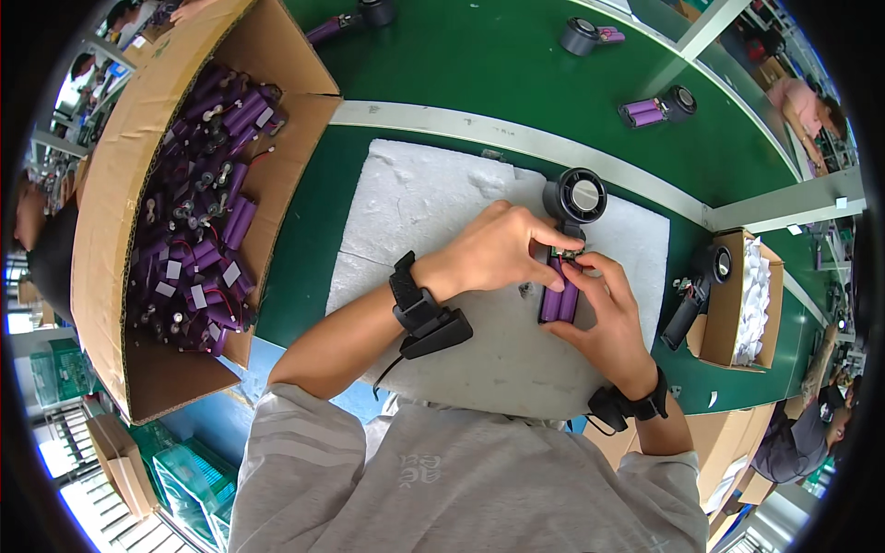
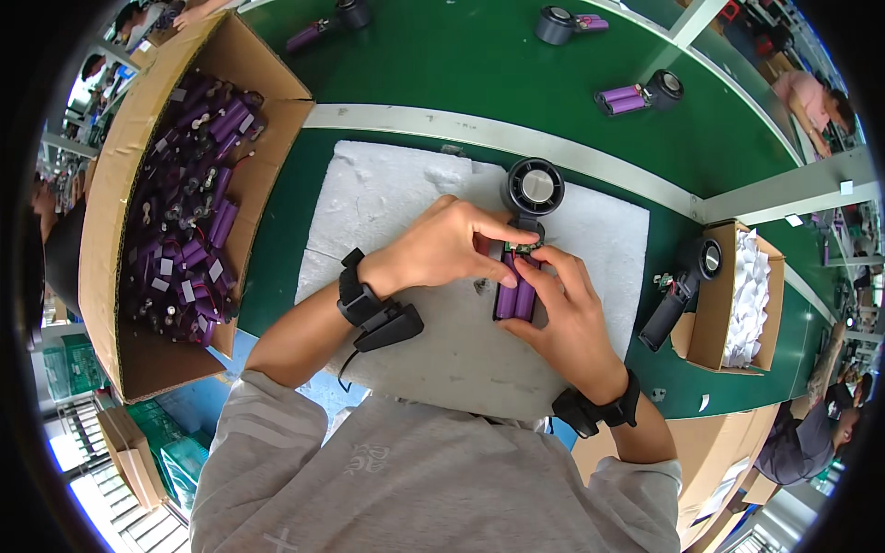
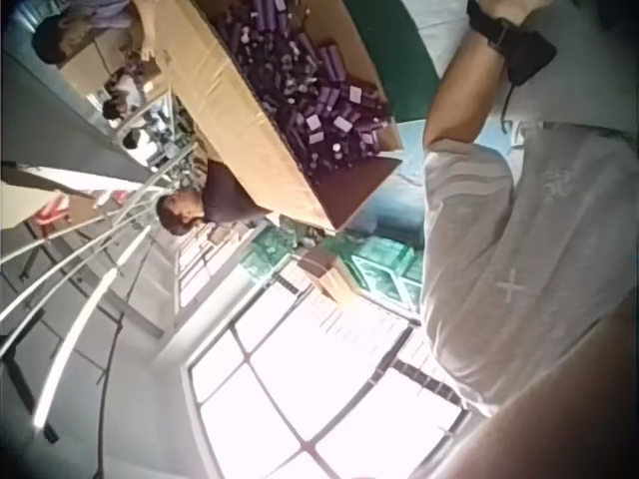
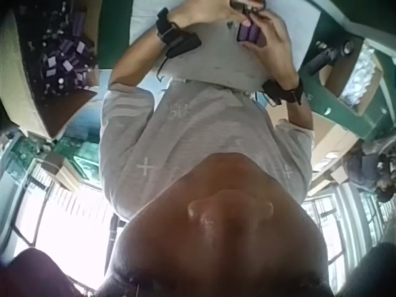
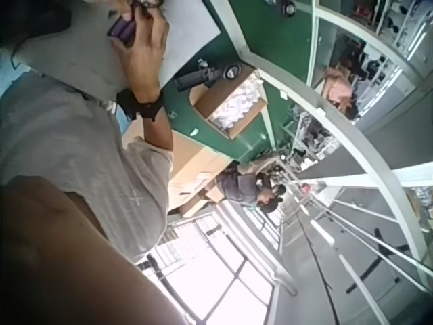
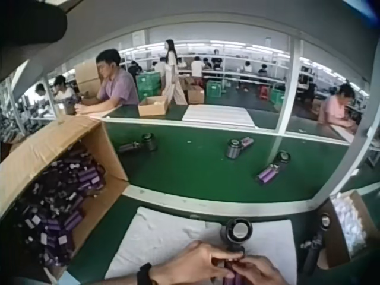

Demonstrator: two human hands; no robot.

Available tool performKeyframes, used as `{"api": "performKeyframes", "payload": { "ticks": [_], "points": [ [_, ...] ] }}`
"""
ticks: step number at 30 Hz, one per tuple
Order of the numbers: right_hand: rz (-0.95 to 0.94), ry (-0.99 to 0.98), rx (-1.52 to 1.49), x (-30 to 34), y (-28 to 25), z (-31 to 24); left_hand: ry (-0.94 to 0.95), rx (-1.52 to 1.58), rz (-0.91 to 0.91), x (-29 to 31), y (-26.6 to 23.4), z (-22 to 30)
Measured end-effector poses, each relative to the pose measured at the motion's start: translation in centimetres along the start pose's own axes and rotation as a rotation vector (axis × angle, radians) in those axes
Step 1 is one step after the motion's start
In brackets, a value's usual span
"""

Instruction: The person assembles portable fans by peeling backing paper from battery packs, plugging the battery wire connectors into the circuit boards inside the fan housings, fitting the batteries into the housings, and placing the assembled units onto the conveyor line.

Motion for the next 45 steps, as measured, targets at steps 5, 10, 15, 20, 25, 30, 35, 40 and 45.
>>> {"api": "performKeyframes", "payload": {
  "ticks": [5, 10, 15, 20, 25, 30, 35, 40, 45],
  "points": [
    [-0.019, -0.097, 0.182, -1.0, -0.5, -1.5, 0.100, -0.008, 0.025, 0.1, 0.0, 0.1],
    [0.017, -0.031, 0.140, -3.4, -1.3, 0.6, 0.298, 0.024, 0.375, 0.0, -1.9, 0.1],
    [0.376, 0.055, 0.355, -8.9, -4.6, 0.9, 0.124, 0.035, 0.516, 0.3, -4.4, -2.1],
    [0.020, 0.249, -0.046, -6.3, -2.0, 2.3, 0.135, -0.002, 0.590, 0.4, -4.9, -1.9],
    [-0.030, 0.137, -0.187, -3.6, 0.2, 3.4, 0.288, -0.304, 0.806, 2.1, -9.6, -0.7],
    [0.061, 0.137, -0.356, -3.2, 0.1, 4.8, -0.112, -0.778, 1.039, 9.0, -20.6, -1.7],
    [0.055, 0.092, -0.417, -3.0, 0.1, 4.8, -0.706, -0.955, 0.975, 13.3, -26.4, -7.3],
    [0.071, 0.096, -0.434, -2.9, -0.1, 4.2, -0.958, -1.147, 0.786, 12.8, -27.8, -11.5],
    [0.075, 0.090, -0.415, -2.7, -0.4, 4.3, -1.022, -1.143, 0.816, 13.3, -29.1, -10.9]
  ]
}}
Point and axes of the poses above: each hand's wrist, its own x-axis away from the middle knuckle, its own y-axis out of the palm, z = x × y, the point moved 8 cm from there along -x, towards the middle knuckle, and after that the axes turned 6 degrees about y, right-handed, at the moved point
